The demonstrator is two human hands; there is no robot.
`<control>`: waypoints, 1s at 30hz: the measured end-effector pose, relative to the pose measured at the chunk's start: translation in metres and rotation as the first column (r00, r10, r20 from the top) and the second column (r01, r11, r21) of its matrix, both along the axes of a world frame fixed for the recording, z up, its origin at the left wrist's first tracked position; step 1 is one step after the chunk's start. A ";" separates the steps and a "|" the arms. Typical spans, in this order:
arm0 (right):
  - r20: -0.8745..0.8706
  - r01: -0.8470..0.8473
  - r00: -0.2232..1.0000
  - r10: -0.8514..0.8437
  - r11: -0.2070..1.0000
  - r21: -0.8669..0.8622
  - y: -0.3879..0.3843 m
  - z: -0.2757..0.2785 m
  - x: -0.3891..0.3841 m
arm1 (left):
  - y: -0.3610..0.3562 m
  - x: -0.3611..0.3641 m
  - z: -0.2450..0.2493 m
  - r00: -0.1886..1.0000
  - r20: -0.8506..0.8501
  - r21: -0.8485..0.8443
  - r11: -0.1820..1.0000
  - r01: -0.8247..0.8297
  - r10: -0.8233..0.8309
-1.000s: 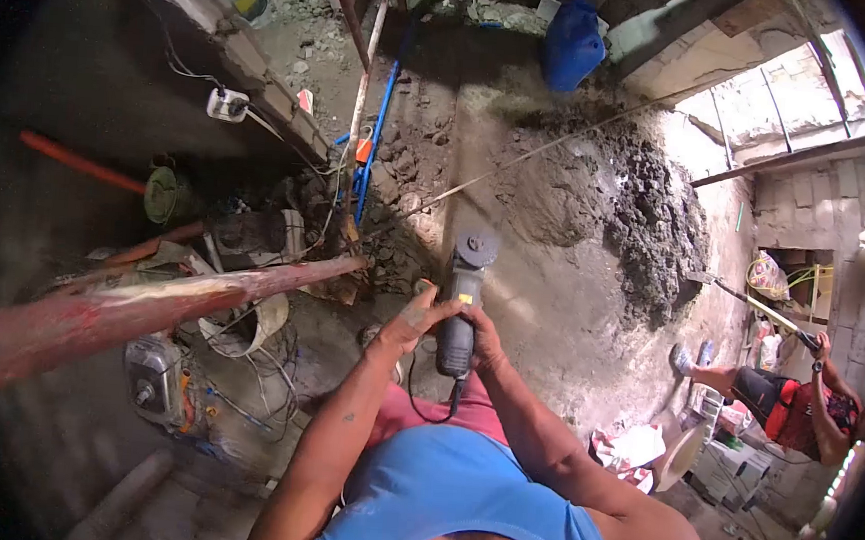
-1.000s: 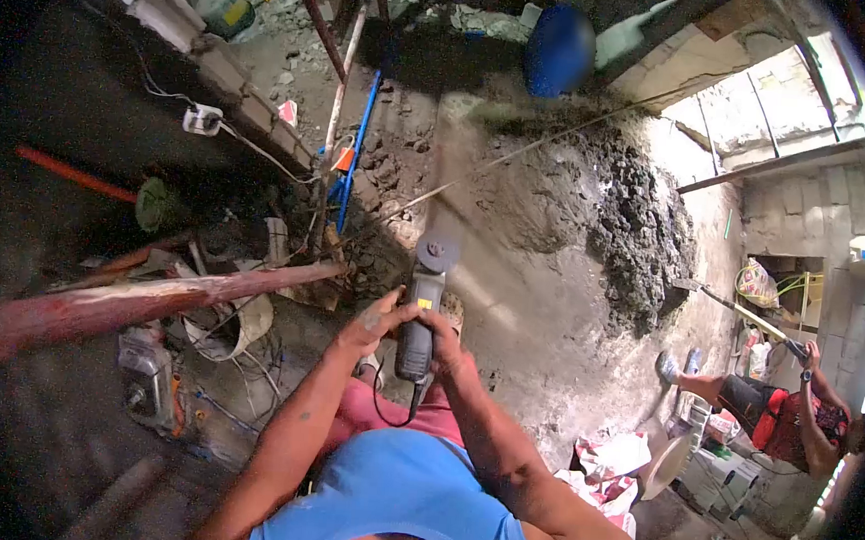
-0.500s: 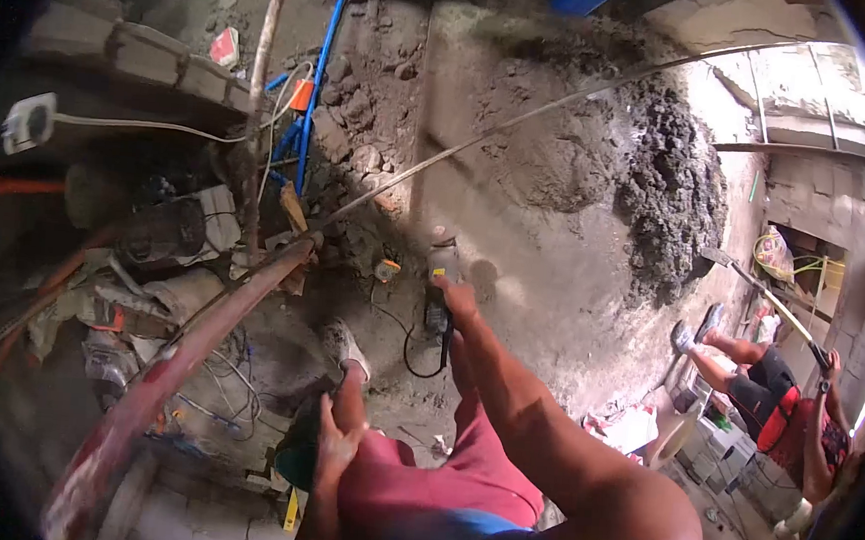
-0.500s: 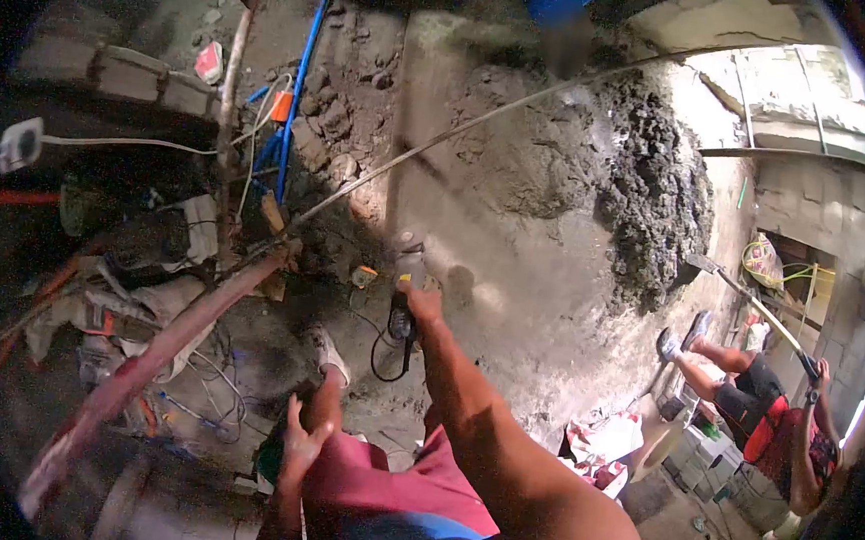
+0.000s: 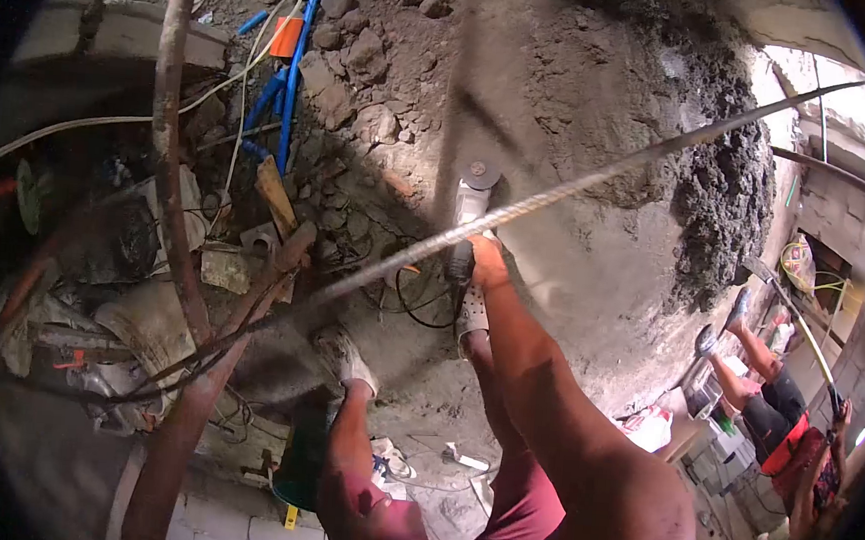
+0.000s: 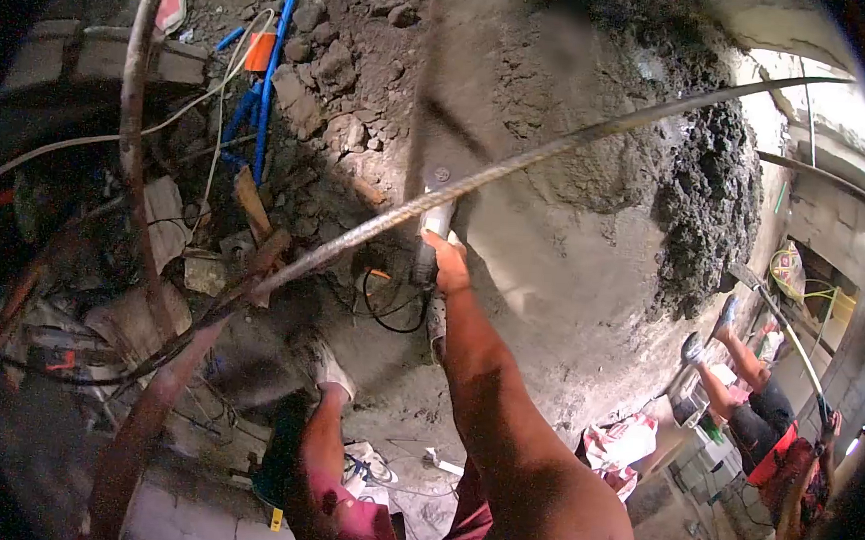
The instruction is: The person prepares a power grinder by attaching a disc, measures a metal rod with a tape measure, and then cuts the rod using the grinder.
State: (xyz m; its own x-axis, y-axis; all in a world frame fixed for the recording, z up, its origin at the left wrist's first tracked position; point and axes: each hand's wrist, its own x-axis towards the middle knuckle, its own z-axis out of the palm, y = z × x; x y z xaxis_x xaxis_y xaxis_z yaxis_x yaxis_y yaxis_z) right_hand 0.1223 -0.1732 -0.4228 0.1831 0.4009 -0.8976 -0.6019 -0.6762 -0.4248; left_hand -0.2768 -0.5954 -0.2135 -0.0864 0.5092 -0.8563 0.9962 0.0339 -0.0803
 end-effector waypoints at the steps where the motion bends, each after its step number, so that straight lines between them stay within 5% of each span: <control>1: -0.014 0.037 0.999 -0.037 0.999 0.007 -0.003 -0.010 -0.001 | 0.001 0.000 -0.036 0.998 -0.022 0.014 0.998 0.064 -0.064; 7: -0.043 0.084 0.996 -0.078 0.983 0.164 -0.027 -0.037 -0.013 | 0.074 0.038 -0.272 0.889 -0.146 0.057 0.893 0.446 -0.434; 9: 0.003 0.087 0.996 -0.089 0.974 0.211 -0.032 -0.038 -0.017 | 0.088 0.043 -0.268 0.888 -0.121 -0.012 0.895 0.446 -0.444; 11: 0.247 -0.123 0.967 0.066 0.967 0.225 -0.037 -0.044 -0.016 | 0.124 0.059 -0.247 0.888 -0.096 -0.074 0.893 0.444 -0.449; 12: 0.347 -0.242 0.913 0.213 0.969 0.041 -0.033 -0.040 -0.016 | 0.150 0.069 -0.228 0.942 -0.019 -0.058 0.941 0.334 -0.335; 13: 0.555 -0.501 0.710 0.433 0.865 -0.034 -0.034 -0.031 -0.013 | 0.173 0.077 -0.199 0.975 0.058 -0.052 0.975 0.217 -0.214; 15: 0.733 -0.514 0.436 0.523 0.813 -0.274 -0.060 -0.037 -0.008 | 0.213 0.078 -0.114 0.978 0.203 -0.056 0.998 -0.025 0.036; 17: 0.505 -0.643 0.531 0.680 0.712 -0.282 -0.026 0.108 -0.016 | 0.222 0.089 0.006 0.916 0.293 -0.034 0.960 -0.278 0.276; 18: 0.821 -0.801 0.283 0.495 0.593 -0.081 -0.095 0.056 -0.005 | 0.215 0.069 0.075 0.865 0.327 0.004 0.914 -0.405 0.381; 19: 0.795 -0.943 -0.231 0.561 0.073 -0.326 -0.094 0.099 0.010 | 0.200 0.053 0.146 0.797 0.378 0.048 0.850 -0.525 0.471; 20: 0.514 -0.773 0.570 0.641 0.631 0.069 -0.090 0.162 -0.004 | 0.201 0.049 0.209 0.712 0.445 0.073 0.771 -0.633 0.542; 21: 0.019 -0.828 0.554 0.832 0.553 -0.095 -0.055 0.258 -0.001 | 0.257 0.057 0.254 0.610 0.525 0.076 0.681 -0.728 0.594; 23: -0.017 -0.641 0.762 0.648 0.757 0.125 -0.019 0.391 -0.025 | 0.382 0.072 0.341 0.511 0.690 0.123 0.613 -0.780 0.512; 24: -0.006 -0.654 0.750 0.662 0.742 0.151 0.005 0.439 -0.032 | 0.425 0.076 0.376 0.566 0.752 0.359 0.510 -0.782 0.338; 26: 0.456 -0.788 0.603 0.655 0.402 0.466 0.082 0.513 -0.055 | 0.492 0.061 0.421 0.573 0.820 0.569 0.107 -0.815 0.004; 27: 0.509 -0.825 0.553 0.659 0.349 0.445 0.125 0.547 -0.079 | 0.523 0.058 0.438 0.442 0.897 0.431 -0.197 -0.881 -0.014; 29: 0.711 -0.894 0.446 0.543 0.232 0.384 0.204 0.617 -0.140 | 0.595 0.028 0.474 0.361 0.919 0.249 -0.483 -0.840 -0.155; 30: 0.749 -0.842 0.538 0.387 0.210 0.496 0.235 0.636 -0.177 | 0.624 0.009 0.478 0.291 0.943 0.152 -0.565 -0.811 -0.164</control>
State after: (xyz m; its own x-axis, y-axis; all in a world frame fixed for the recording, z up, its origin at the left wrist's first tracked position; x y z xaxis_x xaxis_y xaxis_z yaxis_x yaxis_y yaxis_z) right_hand -0.0549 0.0618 0.2129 -0.2707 0.9609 -0.0578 0.2312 0.0066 -0.9729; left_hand -0.2676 0.0291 0.2649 -0.8726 0.4194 0.2505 0.2213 -0.1178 0.9681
